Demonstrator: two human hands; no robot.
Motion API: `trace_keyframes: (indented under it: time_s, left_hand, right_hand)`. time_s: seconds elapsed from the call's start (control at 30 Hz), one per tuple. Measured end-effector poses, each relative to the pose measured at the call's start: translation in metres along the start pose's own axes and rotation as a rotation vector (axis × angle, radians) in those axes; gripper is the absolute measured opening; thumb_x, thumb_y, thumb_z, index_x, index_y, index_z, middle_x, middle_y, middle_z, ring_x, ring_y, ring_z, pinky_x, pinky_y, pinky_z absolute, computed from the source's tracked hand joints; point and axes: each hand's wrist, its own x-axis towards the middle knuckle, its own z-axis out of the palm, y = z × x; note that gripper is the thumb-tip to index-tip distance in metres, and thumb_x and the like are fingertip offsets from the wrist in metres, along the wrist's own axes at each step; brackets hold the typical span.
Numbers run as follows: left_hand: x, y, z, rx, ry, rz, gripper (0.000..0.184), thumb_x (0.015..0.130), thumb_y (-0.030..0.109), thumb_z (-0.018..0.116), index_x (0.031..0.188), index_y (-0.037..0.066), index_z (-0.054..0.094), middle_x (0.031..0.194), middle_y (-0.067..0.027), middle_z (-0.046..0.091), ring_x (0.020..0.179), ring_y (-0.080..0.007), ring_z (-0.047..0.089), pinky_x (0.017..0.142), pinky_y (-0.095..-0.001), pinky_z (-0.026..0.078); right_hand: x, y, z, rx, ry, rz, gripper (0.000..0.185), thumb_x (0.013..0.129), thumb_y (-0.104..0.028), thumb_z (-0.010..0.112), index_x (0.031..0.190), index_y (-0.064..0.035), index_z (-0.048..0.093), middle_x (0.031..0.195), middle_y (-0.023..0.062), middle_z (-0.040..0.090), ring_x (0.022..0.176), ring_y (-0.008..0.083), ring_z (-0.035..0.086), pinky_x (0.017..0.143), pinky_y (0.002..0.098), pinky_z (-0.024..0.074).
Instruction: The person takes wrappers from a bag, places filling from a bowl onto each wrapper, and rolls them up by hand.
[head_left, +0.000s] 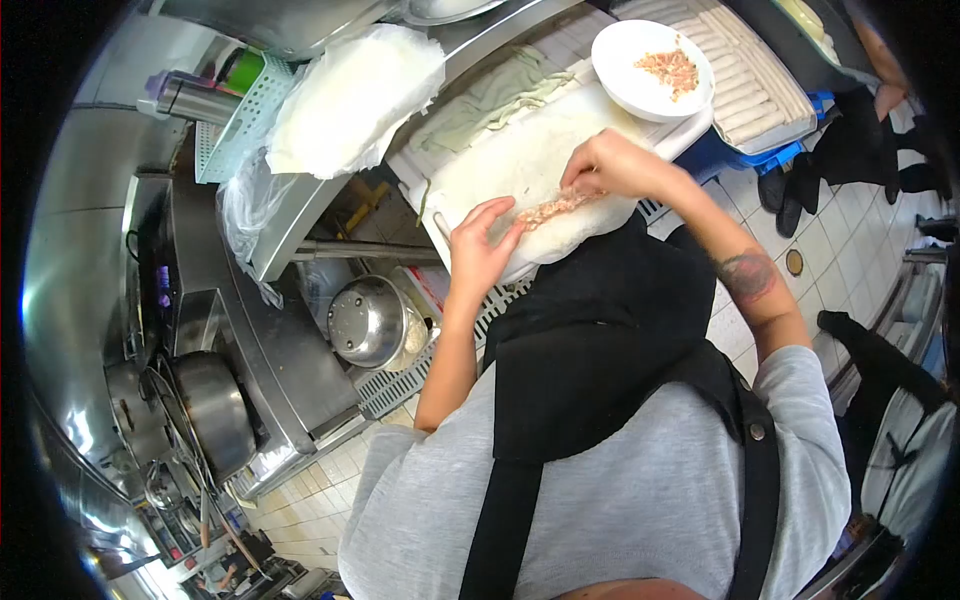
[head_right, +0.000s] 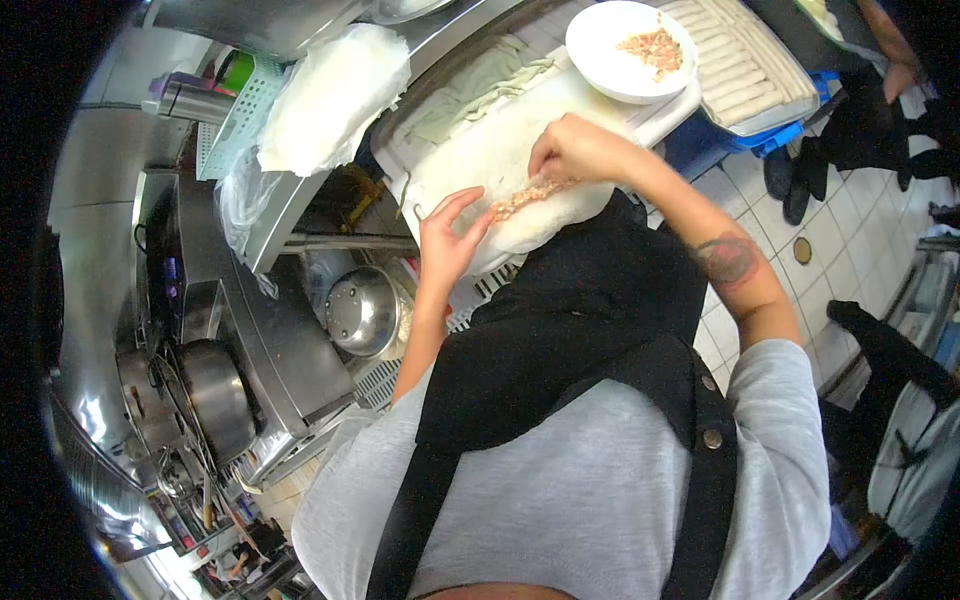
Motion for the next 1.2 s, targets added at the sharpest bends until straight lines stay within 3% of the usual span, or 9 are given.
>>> trace_keyframes:
  time_s: [0.17, 0.27, 0.37, 0.57, 0.67, 0.77, 0.87, 1.07, 1.2]
  left_hand:
    - [0.007, 0.024, 0.041, -0.167, 0.098, -0.064, 0.014, 0.078, 0.001, 0.076, 0.091, 0.0, 0.074, 0.094, -0.0112, 0.073, 0.084, -0.0232, 0.07, 0.078, -0.0328, 0.055]
    - [0.018, 0.021, 0.067, -0.107, 0.093, 0.026, 0.01, 0.079, 0.001, 0.075, 0.089, -0.001, 0.074, 0.09, -0.0109, 0.073, 0.079, -0.0183, 0.07, 0.072, -0.0309, 0.055]
    - [0.024, 0.015, 0.074, 0.052, 0.013, 0.095, 0.01, 0.078, 0.001, 0.075, 0.088, 0.0, 0.074, 0.087, -0.0106, 0.073, 0.074, -0.0179, 0.069, 0.069, -0.0308, 0.055]
    - [0.027, 0.012, 0.06, -0.124, -0.088, -0.194, 0.015, 0.075, 0.002, 0.077, 0.09, 0.002, 0.076, 0.089, -0.0123, 0.073, 0.082, -0.0219, 0.07, 0.076, -0.0322, 0.055]
    - [0.026, 0.014, 0.057, -0.053, -0.008, -0.062, 0.022, 0.073, 0.004, 0.08, 0.094, 0.003, 0.076, 0.09, -0.0123, 0.073, 0.087, -0.023, 0.069, 0.079, -0.0321, 0.055]
    - [0.029, 0.014, 0.062, 0.133, -0.034, 0.163, 0.029, 0.07, 0.005, 0.083, 0.098, 0.003, 0.076, 0.091, -0.0111, 0.074, 0.086, -0.0219, 0.069, 0.077, -0.0319, 0.055]
    - [0.028, 0.004, 0.072, 0.07, -0.1, 0.042, 0.032, 0.068, 0.006, 0.084, 0.099, 0.004, 0.076, 0.092, -0.0102, 0.074, 0.082, -0.0218, 0.068, 0.075, -0.0315, 0.054]
    - [0.025, -0.001, 0.065, -0.03, -0.081, 0.005, 0.028, 0.071, 0.006, 0.083, 0.098, 0.006, 0.078, 0.088, -0.0093, 0.075, 0.078, -0.0203, 0.068, 0.073, -0.0302, 0.054]
    - [0.017, -0.011, 0.055, -0.201, -0.119, -0.141, 0.029, 0.074, 0.007, 0.081, 0.102, 0.006, 0.077, 0.094, -0.0091, 0.075, 0.085, -0.0198, 0.069, 0.077, -0.032, 0.054]
  right_hand:
    - [-0.002, 0.026, 0.043, -0.223, 0.2, -0.222, 0.01, 0.069, -0.004, 0.075, 0.079, -0.003, 0.074, 0.081, 0.0103, 0.071, 0.074, 0.0262, 0.068, 0.072, 0.0352, 0.0538]
    - [-0.005, 0.024, 0.04, -0.2, 0.196, -0.141, 0.007, 0.069, -0.004, 0.075, 0.074, -0.0035, 0.071, 0.079, 0.0095, 0.069, 0.074, 0.0237, 0.067, 0.071, 0.0342, 0.0533]
    - [-0.009, 0.016, 0.033, 0.014, 0.112, 0.213, 0.006, 0.069, -0.004, 0.075, 0.072, -0.0045, 0.069, 0.076, 0.0076, 0.066, 0.075, 0.0212, 0.066, 0.07, 0.0331, 0.0524]
    - [-0.015, 0.018, 0.032, 0.012, 0.134, 0.035, 0.017, 0.071, -0.007, 0.077, 0.084, -0.0018, 0.069, 0.093, 0.0106, 0.066, 0.079, 0.0191, 0.067, 0.07, 0.0338, 0.0523]
    - [-0.019, 0.012, 0.03, 0.107, 0.237, -0.064, 0.023, 0.071, -0.009, 0.078, 0.09, -0.0012, 0.069, 0.1, 0.012, 0.065, 0.079, 0.0227, 0.067, 0.071, 0.0359, 0.0526]
    - [-0.016, 0.031, 0.045, -0.17, 0.201, -0.165, 0.025, 0.068, -0.01, 0.08, 0.09, -0.0023, 0.069, 0.098, 0.0115, 0.065, 0.082, 0.0273, 0.066, 0.073, 0.0374, 0.0528]
    - [-0.015, 0.039, 0.05, -0.202, 0.132, -0.071, 0.03, 0.065, -0.011, 0.083, 0.091, -0.0029, 0.071, 0.1, 0.0114, 0.065, 0.088, 0.0294, 0.065, 0.075, 0.038, 0.0529]
    - [-0.022, 0.035, 0.044, -0.124, 0.21, -0.193, 0.03, 0.068, -0.012, 0.082, 0.096, -0.0051, 0.075, 0.093, 0.0075, 0.066, 0.087, 0.0266, 0.065, 0.077, 0.0369, 0.0525]
    - [-0.022, 0.048, 0.046, -0.05, 0.154, -0.147, 0.035, 0.067, -0.016, 0.084, 0.1, -0.0061, 0.075, 0.094, 0.0063, 0.066, 0.089, 0.0258, 0.064, 0.079, 0.0356, 0.0519]
